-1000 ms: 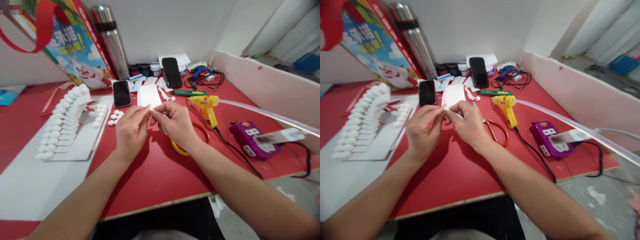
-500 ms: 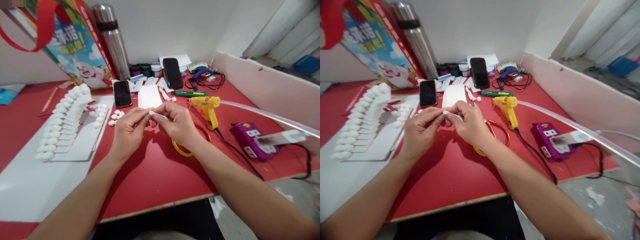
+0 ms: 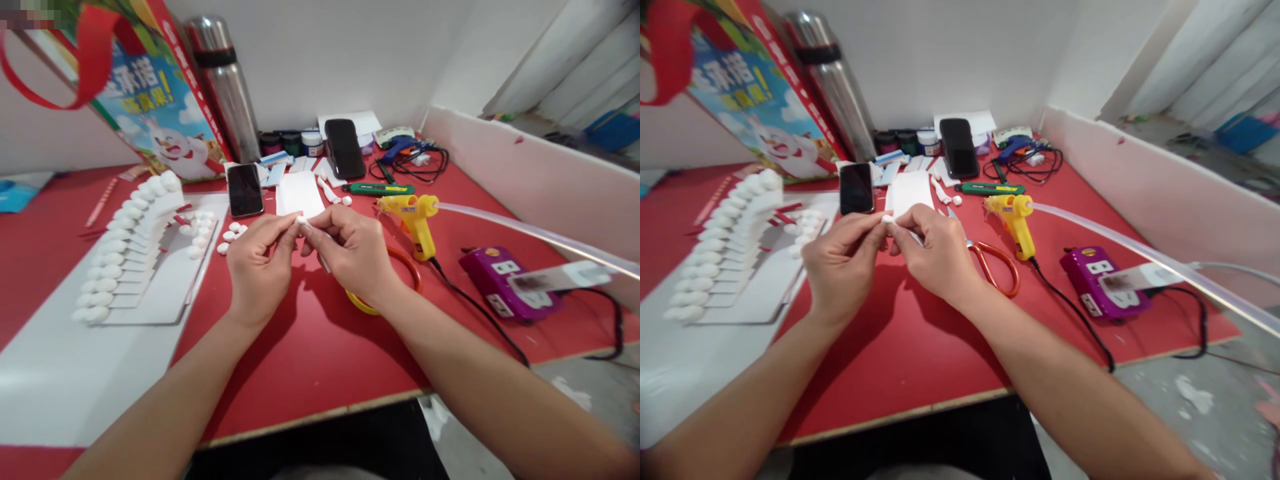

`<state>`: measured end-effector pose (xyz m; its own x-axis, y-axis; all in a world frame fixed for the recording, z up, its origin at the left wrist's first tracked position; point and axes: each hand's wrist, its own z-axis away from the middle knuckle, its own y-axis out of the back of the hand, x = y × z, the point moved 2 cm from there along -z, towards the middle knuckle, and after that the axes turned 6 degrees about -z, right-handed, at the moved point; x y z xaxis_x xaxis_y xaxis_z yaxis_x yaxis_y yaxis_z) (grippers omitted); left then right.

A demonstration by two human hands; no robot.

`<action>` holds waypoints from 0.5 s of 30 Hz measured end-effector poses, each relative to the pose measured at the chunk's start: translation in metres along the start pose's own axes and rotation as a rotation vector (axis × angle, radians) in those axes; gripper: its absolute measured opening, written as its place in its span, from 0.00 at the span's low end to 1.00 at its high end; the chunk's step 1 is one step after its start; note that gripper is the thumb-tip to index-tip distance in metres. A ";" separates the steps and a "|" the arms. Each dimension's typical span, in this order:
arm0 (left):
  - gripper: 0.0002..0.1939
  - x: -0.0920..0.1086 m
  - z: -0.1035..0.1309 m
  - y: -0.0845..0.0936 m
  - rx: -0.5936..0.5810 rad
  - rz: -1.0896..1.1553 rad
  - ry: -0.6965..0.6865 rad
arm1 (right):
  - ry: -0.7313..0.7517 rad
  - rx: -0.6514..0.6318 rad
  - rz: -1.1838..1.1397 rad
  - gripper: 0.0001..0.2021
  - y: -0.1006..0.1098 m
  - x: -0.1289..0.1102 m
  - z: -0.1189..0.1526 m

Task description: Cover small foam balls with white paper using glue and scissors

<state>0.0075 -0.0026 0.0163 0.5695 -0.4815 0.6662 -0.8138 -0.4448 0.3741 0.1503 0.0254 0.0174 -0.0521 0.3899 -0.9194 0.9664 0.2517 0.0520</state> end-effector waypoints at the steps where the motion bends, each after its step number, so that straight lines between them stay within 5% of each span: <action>1: 0.10 0.002 0.000 0.000 0.015 -0.060 -0.075 | -0.008 0.007 -0.042 0.12 0.000 0.000 0.000; 6: 0.15 0.003 0.003 -0.003 -0.010 -0.186 -0.232 | -0.043 0.027 -0.118 0.13 0.004 0.003 -0.002; 15: 0.07 -0.016 -0.009 0.008 -0.254 0.341 0.130 | -0.031 -0.151 0.002 0.11 0.013 -0.001 -0.004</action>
<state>-0.0094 0.0082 0.0149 0.2573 -0.4625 0.8484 -0.9645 -0.0695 0.2546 0.1615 0.0322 0.0206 -0.0402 0.3634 -0.9308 0.9177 0.3819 0.1094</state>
